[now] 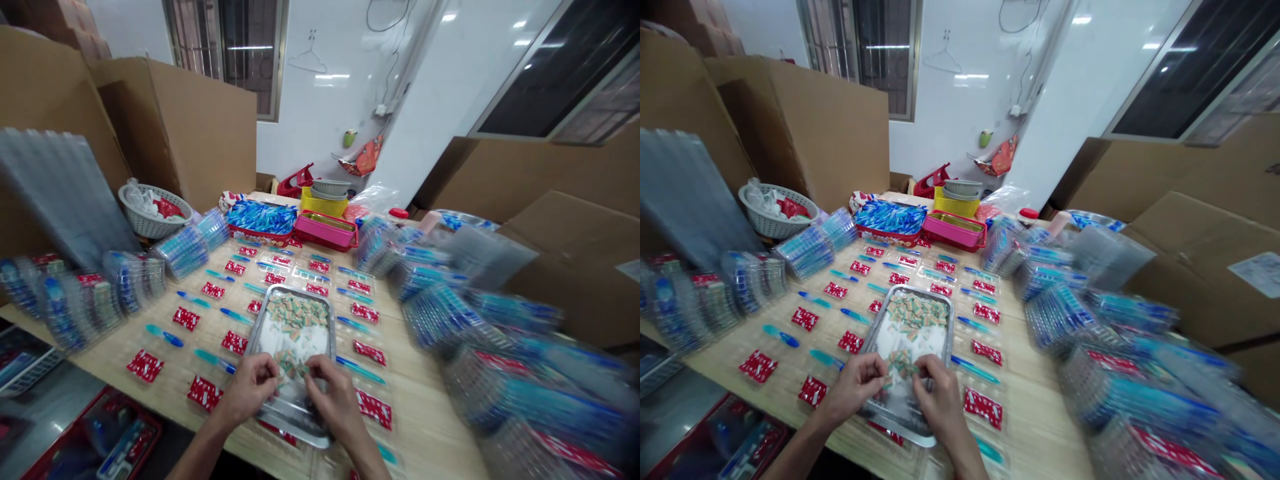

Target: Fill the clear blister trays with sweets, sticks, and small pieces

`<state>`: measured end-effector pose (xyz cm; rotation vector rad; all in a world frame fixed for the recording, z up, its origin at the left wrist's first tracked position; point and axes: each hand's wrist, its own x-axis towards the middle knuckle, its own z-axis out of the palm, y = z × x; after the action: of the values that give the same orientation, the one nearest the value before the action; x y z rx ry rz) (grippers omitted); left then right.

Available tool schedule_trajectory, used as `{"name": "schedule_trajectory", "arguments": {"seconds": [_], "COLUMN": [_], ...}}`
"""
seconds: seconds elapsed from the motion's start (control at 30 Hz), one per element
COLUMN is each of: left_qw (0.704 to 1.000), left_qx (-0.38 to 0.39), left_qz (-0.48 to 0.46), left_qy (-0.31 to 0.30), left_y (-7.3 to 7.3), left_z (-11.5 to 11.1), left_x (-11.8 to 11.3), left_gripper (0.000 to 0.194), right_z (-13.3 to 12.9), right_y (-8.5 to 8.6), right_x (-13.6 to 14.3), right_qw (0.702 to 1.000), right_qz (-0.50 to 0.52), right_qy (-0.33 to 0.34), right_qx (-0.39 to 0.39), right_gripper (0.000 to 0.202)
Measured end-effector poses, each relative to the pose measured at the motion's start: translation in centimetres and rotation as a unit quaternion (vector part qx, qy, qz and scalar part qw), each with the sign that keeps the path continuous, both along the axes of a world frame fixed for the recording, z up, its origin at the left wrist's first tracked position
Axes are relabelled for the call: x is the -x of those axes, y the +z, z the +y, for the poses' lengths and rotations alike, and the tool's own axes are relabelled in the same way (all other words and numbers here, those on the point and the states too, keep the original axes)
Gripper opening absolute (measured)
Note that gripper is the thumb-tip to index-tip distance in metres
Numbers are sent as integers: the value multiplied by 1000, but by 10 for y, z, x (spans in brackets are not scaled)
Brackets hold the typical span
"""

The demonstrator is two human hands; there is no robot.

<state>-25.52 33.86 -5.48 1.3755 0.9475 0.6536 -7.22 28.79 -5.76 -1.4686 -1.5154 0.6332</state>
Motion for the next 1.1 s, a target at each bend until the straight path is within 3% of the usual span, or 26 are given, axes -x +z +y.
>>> {"name": "schedule_trajectory", "arguments": {"seconds": [0.1, 0.17, 0.27, 0.33, 0.5, 0.6, 0.83, 1.1], "left_qw": [998, 987, 941, 927, 951, 953, 943, 943], "left_qx": [-19, -104, -257, -297, -232, -205, -213, -216], "left_qz": [47, 117, 218, 231, 200, 208, 245, 244], "left_qy": [23, 23, 18, 16, -49, -87, -77, -68], "left_y": [-6, -7, -3, 2, 7, 2, -8, -7], "left_z": [7, 11, 9, 1, -26, -35, -33, -34], "left_x": [3, 3, -1, -2, -2, -4, -9, -10], "left_gripper": [8, 8, 22, 25, 32, 25, 20, 17], "right_z": [0, -1, -7, -13, -30, -34, -33, -33], "right_y": [-3, 0, 7, 10, 1, -4, -7, -8], "right_x": [-15, -19, -13, -4, 18, 23, 18, 18], "right_qw": [994, 990, 991, 992, 987, 985, 987, 986], "right_qz": [88, 104, 58, 12, -71, -77, -64, -86], "right_qy": [-1, 27, 69, 86, 113, 126, 104, 100], "right_qx": [70, 91, 97, 96, 84, 85, 108, 97], "right_gripper": [17, 20, 14, 13, 18, 21, 20, 16]}}
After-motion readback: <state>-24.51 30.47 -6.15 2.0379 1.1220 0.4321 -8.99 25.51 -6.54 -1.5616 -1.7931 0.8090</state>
